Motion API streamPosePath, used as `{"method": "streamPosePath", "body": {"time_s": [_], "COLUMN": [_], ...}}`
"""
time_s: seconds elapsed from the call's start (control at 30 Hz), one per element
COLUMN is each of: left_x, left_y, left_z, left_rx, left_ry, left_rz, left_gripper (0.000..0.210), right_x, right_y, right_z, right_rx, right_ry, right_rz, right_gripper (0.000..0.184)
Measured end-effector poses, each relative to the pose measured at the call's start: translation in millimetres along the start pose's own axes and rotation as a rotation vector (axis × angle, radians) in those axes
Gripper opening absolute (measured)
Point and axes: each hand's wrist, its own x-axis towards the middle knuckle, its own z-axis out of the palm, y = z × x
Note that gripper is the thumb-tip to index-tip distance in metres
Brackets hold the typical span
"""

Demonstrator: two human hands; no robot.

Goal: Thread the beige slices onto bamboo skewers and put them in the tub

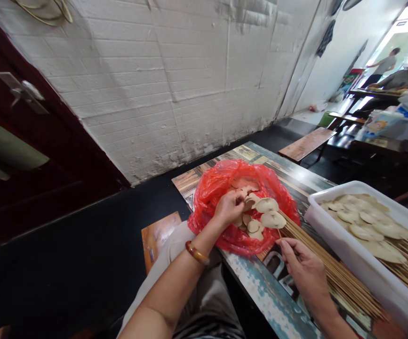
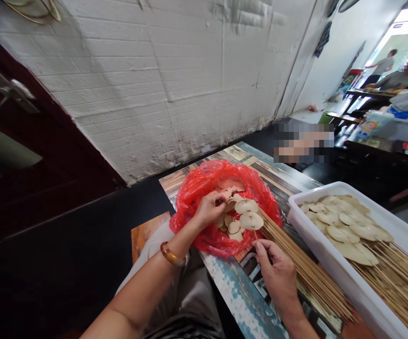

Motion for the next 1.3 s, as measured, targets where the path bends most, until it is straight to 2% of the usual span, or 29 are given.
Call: {"method": "streamPosePath", "body": {"time_s": [0.1, 0.2, 0.27, 0.37, 0.53, 0.6, 0.73, 0.83, 0.97, 1.07, 1.3], "left_x": [2.0, -0.6, -4.0, -8.3, -8.3, -7.1, -6.3, -7.2, -7.6, -8.2, -18.0], "left_y": [0.1, 2.1, 3.9, 6.5, 10.2, 10.3, 6.9, 3.1, 0.4, 0.6, 5.0], "left_z": [-1.9, -5.1, -6.8, -7.4, -4.5, -2.5, 2.0, 4.6, 5.0, 2.3, -2.2], "left_rx": [-0.396, -0.762, -0.924, -1.058, -1.079, -0.957, -0.562, -0.451, -0.489, -0.616, -1.106], "left_ry": [0.064, 0.032, 0.021, 0.048, 0.069, 0.113, 0.222, 0.229, 0.256, 0.260, 0.077], "left_rz": [-0.198, -0.382, -0.456, -0.493, -0.472, -0.413, -0.179, -0.119, -0.185, -0.288, -0.475], "left_gripper": [0.009, 0.013, 0.017, 0.026, 0.035, 0.028, 0.010, 0.006, 0.005, 0.010, 0.033], "right_x": [-0.1, -0.5, -0.8, -1.1, -1.5, -1.7, -1.9, -1.9, -1.9, -2.3, -5.8], "right_y": [1.0, 1.8, 1.8, 1.9, 3.7, 4.3, 3.7, 2.5, 2.5, 2.0, -10.1], "right_z": [-0.3, -0.3, -0.4, -0.4, 0.8, 1.1, 1.0, 0.9, 1.4, 1.8, 2.8], "right_rx": [0.013, 0.026, 0.029, 0.022, 0.010, 0.010, 0.012, 0.018, 0.016, 0.015, -0.012], "right_ry": [-0.055, -0.063, -0.068, -0.075, -0.068, -0.068, -0.077, -0.071, -0.075, -0.074, -0.065], "right_rz": [0.023, 0.024, 0.019, 0.021, 0.033, 0.041, 0.054, 0.057, 0.060, 0.053, -0.055], "right_gripper": [0.038, 0.039, 0.039, 0.039, 0.039, 0.039, 0.039, 0.040, 0.041, 0.040, 0.037]}}
